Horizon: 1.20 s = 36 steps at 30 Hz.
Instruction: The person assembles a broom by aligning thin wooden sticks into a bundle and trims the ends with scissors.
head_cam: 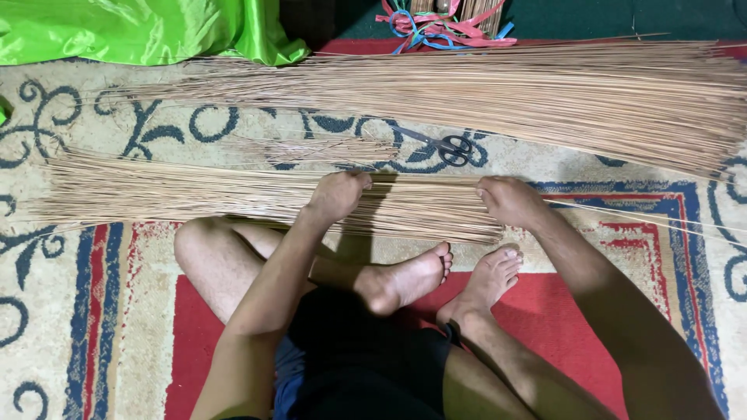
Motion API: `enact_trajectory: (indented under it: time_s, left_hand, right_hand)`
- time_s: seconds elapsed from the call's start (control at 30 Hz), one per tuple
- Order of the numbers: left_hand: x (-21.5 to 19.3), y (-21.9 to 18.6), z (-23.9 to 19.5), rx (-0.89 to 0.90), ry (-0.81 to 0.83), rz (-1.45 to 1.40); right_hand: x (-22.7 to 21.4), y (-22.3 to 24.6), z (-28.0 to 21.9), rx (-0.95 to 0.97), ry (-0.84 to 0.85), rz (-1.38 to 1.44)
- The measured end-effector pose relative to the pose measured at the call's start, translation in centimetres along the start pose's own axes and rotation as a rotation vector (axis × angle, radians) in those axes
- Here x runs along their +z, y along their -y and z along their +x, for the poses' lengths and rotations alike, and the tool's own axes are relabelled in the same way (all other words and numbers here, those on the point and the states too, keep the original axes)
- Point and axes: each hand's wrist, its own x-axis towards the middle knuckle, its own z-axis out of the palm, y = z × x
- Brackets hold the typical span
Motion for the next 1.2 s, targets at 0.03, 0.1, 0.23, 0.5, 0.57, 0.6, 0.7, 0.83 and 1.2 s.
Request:
enact_trajectory:
  time_s: [0.03,0.1,0.23,0.5,0.57,0.6,0.7,0.83,1.2]
  left_hand:
    - [-0.2,-0.3,0.0,0.0,-0.002,-0.002]
    - [-0.7,-0.8,0.1,-0.005,0.026,0.061]
    - [-0.7,-2.6,0.3,0.046,-0.051,0.151]
    - [0.6,-5.4,-0.9,-0.018,-0.547,0.053]
    - [3.3,-7.3,-1.8,-0.145,-0.651,-0.228]
    - [4.6,-8.2,-2.1,-0.268,-0.751,-0.51]
    - [10.1,-8.7,2.4,-0.401,-0.954,-1.397]
    - [2.0,-10.2,3.7,-0.552,-0.817,-1.927]
    - [8.5,-8.9,8.1,-0.488,-0.923,-2.22]
  right_hand:
    - [0.0,1.2,0.3,0.0,0.001,-0.002]
    - [0.0,3.6,1.0,-0.023,0.035,0.092]
    - [2.3,9.4,3.9,-0.021,0.062,0.167]
    - [5.0,13.0,9.2,-0.009,-0.031,0.273]
    - [5.1,12.3,9.4,0.011,-0.036,0.3]
    - [5.1,11.9,9.6,0.033,-0.046,0.325]
    - [5.8,10.2,11.2,0.077,-0.082,0.37]
    - [6.3,9.7,12.2,0.093,-0.069,0.384]
    - [3.6,9.0,12.1,0.243,0.042,0.496]
